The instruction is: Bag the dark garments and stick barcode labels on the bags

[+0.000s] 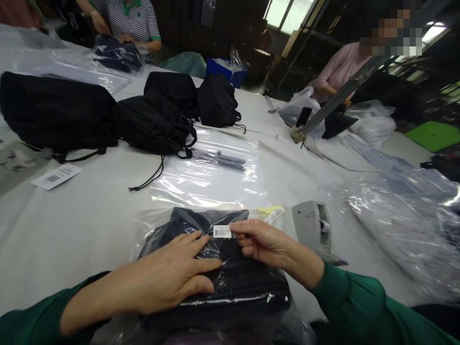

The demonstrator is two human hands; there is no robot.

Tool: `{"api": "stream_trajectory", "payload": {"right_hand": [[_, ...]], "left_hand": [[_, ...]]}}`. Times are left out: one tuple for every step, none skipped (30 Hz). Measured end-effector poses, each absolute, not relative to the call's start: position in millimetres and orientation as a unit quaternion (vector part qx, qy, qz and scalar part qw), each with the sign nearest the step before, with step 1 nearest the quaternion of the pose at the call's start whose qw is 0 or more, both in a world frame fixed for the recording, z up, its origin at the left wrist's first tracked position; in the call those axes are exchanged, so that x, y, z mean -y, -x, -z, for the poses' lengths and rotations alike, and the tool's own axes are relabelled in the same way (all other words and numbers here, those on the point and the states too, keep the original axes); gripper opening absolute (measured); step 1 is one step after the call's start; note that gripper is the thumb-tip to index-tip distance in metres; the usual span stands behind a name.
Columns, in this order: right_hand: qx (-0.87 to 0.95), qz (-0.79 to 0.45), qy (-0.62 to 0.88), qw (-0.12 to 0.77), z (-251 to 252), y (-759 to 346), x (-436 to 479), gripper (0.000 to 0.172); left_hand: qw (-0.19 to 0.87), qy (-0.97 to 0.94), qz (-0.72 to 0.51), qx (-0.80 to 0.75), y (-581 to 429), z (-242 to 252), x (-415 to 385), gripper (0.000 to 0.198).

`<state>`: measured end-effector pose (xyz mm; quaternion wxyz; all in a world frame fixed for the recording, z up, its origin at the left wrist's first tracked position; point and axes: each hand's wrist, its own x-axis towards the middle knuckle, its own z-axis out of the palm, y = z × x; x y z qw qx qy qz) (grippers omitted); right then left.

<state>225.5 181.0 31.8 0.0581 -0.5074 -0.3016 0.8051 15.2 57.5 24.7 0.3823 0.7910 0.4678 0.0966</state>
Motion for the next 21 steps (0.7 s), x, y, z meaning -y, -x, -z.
{"api": "stream_trajectory", "payload": {"right_hand": [[0.293,-0.804,0.515,0.051,-30.3,-223.8,-181.8,0.03],[0.287,-0.802,0.522,0.043,-28.5,-222.1,-182.4,0.029],[0.281,-0.799,0.53,0.034,-26.4,-220.7,-182.9,0.028],[0.276,-0.796,0.538,0.025,-24.1,-219.6,-183.3,0.027],[0.27,-0.793,0.546,0.017,-21.7,-218.8,-183.6,0.026],[0.264,-0.79,0.553,0.011,-19.5,-218.3,-183.8,0.025],[0.259,-0.787,0.56,0.006,-17.5,-218.0,-183.9,0.025],[0.254,-0.786,0.564,0.004,-15.9,-217.9,-184.0,0.024],[0.251,-0.785,0.567,0.001,-14.7,-217.8,-184.1,0.023],[0.25,-0.784,0.568,-0.001,-14.0,-217.8,-184.2,0.022],[0.25,-0.782,0.57,-0.004,-13.7,-217.6,-184.3,0.022],[0.251,-0.779,0.574,-0.007,-13.8,-217.3,-184.4,0.021],[0.252,-0.775,0.58,-0.01,-13.9,-217.0,-184.6,0.022],[0.253,-0.769,0.587,-0.013,-14.2,-216.6,-184.7,0.022],[0.255,-0.763,0.594,-0.015,-14.4,-216.2,-184.9,0.023],[0.256,-0.758,0.6,-0.017,-14.5,-215.8,-185.1,0.024],[0.258,-0.754,0.604,-0.018,-14.6,-215.4,-185.4,0.025],[0.259,-0.751,0.607,-0.02,-14.6,-215.0,-185.8,0.026],[0.261,-0.748,0.609,-0.023,-14.6,-214.6,-186.3,0.026],[0.263,-0.746,0.611,-0.026,-14.7,-214.1,-186.8,0.027],[0.263,-0.744,0.614,-0.031,-14.8,-213.7,-187.5,0.028]], "left_hand": [[0.385,-0.79,-0.1,-0.466,-14.5,-22.9,-57.1,0.046],[0.388,-0.789,-0.099,-0.466,-13.8,-21.0,-56.9,0.046],[0.391,-0.788,-0.094,-0.466,-13.1,-19.4,-57.0,0.046],[0.394,-0.787,-0.091,-0.466,-12.5,-18.1,-57.3,0.046],[0.396,-0.786,-0.091,-0.466,-11.9,-17.0,-57.8,0.046],[0.396,-0.786,-0.094,-0.466,-11.3,-16.2,-58.4,0.046],[0.395,-0.786,-0.099,-0.465,-10.8,-15.6,-58.9,0.046],[0.394,-0.787,-0.104,-0.464,-10.3,-15.2,-59.2,0.046],[0.391,-0.788,-0.106,-0.463,-10.0,-14.9,-59.4,0.046],[0.389,-0.79,-0.105,-0.462,-9.7,-14.7,-59.5,0.046],[0.387,-0.792,-0.103,-0.46,-9.6,-14.6,-59.6,0.046],[0.385,-0.794,-0.101,-0.459,-9.5,-14.7,-59.9,0.046],[0.381,-0.796,-0.102,-0.459,-9.4,-14.8,-60.6,0.046],[0.376,-0.797,-0.104,-0.46,-9.5,-14.9,-61.9,0.047],[0.37,-0.799,-0.105,-0.462,-9.5,-14.9,-63.8,0.048],[0.363,-0.8,-0.106,-0.465,-9.6,-14.7,-66.4,0.049],[0.355,-0.801,-0.107,-0.47,-9.7,-14.3,-69.6,0.05],[0.347,-0.802,-0.108,-0.474,-9.8,-13.6,-73.0,0.052],[0.341,-0.804,-0.108,-0.476,-9.9,-12.5,-76.5,0.053],[0.338,-0.806,-0.107,-0.474,-10.1,-11.1,-79.7,0.055],[0.338,-0.808,-0.106,-0.471,-10.2,-9.6,-82.4,0.056]]}}
